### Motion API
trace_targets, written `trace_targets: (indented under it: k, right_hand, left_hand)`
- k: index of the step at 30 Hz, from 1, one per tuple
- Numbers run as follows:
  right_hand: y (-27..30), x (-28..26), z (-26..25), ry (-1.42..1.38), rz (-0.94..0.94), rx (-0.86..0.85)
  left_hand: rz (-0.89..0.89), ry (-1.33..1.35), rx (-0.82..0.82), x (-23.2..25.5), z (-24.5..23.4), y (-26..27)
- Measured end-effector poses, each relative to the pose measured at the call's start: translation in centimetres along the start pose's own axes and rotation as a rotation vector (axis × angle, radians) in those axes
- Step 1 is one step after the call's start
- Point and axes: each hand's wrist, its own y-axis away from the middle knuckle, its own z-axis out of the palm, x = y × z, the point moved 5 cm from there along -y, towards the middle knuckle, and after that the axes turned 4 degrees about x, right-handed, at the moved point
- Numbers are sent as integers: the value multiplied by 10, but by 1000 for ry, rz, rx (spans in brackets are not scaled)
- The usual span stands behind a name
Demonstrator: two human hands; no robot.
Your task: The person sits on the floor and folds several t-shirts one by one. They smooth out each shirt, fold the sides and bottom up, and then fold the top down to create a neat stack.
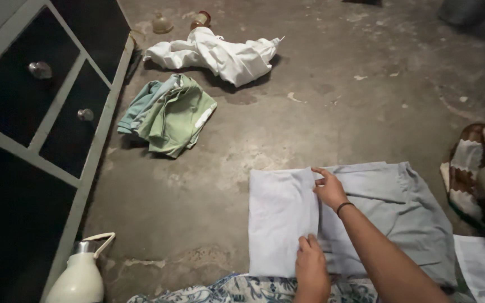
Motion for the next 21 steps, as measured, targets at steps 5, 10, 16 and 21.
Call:
trace_targets:
  k: [5,10,16,21]
  right_hand:
    - [11,-18,-3,-21,-129,72]
    - [20,-46,-7,-109,-264,80]
    - [17,-36,-6,10,-354,134]
    - [12,-14,0,197,-376,145]
  left_hand:
    - [52,7,10,0,3,-4]
    - [231,-25,205,5,6,-9]
    - [221,-75,106,-3,30,-17]
    - [149,-20,-19,-6,34,-19]
